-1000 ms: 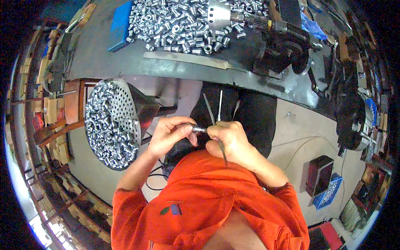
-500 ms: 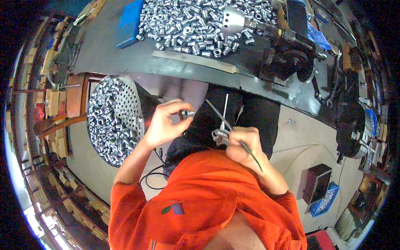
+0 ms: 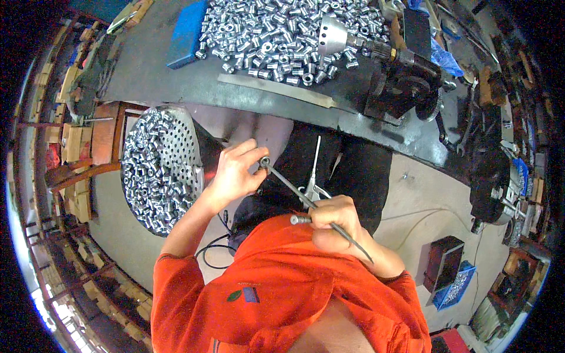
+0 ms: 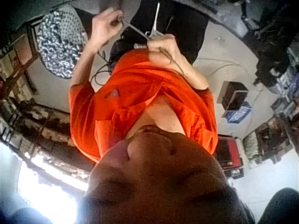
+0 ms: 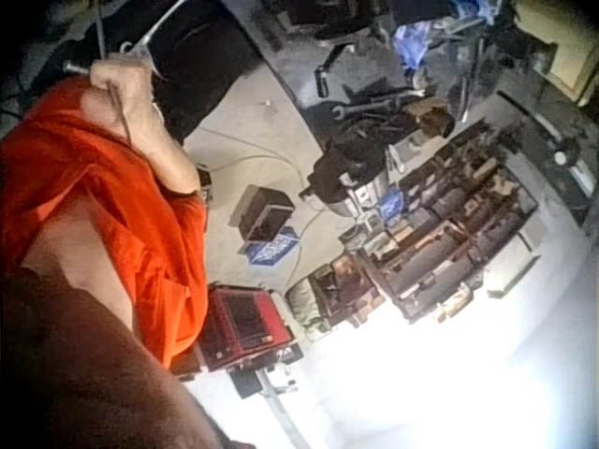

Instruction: The person picks up small metal cylinders from a large pile on a workbench, uses a hand tool to clean the internal edges of each cylinder one at a time, and then drops the processed cylinders into a metal bowl.

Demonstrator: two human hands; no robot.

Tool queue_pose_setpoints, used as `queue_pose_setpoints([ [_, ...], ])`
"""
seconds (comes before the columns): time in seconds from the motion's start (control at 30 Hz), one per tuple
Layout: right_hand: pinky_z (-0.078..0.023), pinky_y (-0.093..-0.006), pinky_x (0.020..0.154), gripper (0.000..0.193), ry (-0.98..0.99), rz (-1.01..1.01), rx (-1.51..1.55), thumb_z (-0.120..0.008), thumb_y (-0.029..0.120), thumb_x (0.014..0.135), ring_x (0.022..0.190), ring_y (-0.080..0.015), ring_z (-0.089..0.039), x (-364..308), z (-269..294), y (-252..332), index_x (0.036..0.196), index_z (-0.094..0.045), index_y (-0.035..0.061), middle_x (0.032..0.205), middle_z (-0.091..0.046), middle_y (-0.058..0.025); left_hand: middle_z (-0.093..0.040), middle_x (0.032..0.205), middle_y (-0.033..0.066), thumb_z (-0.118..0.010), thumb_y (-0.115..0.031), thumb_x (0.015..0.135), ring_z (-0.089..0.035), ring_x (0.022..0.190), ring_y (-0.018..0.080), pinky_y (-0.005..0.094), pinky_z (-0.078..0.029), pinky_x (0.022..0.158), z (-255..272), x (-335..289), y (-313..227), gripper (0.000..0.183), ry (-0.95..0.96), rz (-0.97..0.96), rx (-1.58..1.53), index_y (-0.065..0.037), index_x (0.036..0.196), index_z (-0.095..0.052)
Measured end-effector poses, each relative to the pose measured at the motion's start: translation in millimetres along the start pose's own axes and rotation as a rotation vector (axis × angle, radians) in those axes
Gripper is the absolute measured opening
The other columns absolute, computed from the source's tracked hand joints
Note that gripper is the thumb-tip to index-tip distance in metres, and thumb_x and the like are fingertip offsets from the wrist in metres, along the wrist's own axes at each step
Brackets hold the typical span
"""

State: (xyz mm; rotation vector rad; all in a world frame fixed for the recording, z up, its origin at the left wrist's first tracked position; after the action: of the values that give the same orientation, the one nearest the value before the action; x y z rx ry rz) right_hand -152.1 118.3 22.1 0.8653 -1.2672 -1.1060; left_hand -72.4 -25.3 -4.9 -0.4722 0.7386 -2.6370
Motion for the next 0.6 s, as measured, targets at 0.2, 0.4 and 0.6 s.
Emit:
queue_pose_setpoints([
  [0.2,-0.035,-0.0380,0.044,0.025,-0.007,-0.120,-0.081,-0.062,0.010,0.064,0.047,-0.0267,-0.047,10,-12,-45,0.057,-0.038,0.0056,0.054,-0.041,-0.0106,-0.049,0.077,0.0098,-0.067,-0.007,0.057,-0.055,0.070,0.0290,0.0404,-0.044,0.057,-28,-1,-31,0.037,0.134,-0.184,0.025,-0.007,0.093,-0.057],
  [0.4,-0.036,-0.0389,0.044,0.026,-0.076,0.129,-0.348,-0.063,0.009,0.062,0.048,-0.0277,-0.047,-6,9,-15,0.057,-0.038,0.0068,0.055,-0.041,-0.0094,-0.053,0.079,0.0089,-0.065,-0.014,0.064,-0.057,0.068,0.0303,0.0417,-0.047,0.060,-27,29,-16,0.030,0.111,-0.164,0.166,-0.009,0.093,-0.060],
  [0.6,-0.025,-0.0300,0.035,0.028,-0.395,0.260,-0.397,-0.055,-0.003,0.059,0.036,-0.0192,-0.036,-20,35,9,0.050,-0.030,0.0057,0.049,-0.036,-0.0058,-0.063,0.084,0.0141,-0.067,-0.017,0.069,-0.062,0.065,0.0295,0.0387,-0.049,0.060,19,144,58,0.036,-0.155,0.043,0.068,-0.007,0.103,-0.062],
])
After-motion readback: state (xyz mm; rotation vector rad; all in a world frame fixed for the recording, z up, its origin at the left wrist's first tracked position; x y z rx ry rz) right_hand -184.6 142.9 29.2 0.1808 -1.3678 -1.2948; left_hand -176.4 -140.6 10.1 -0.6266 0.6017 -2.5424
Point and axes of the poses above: each hand's wrist, its own x-axis towards the middle knuckle, its own z-axis out of the back of the hand, y = z × x, the point moved 9 cm from there along x, towards the middle knuckle
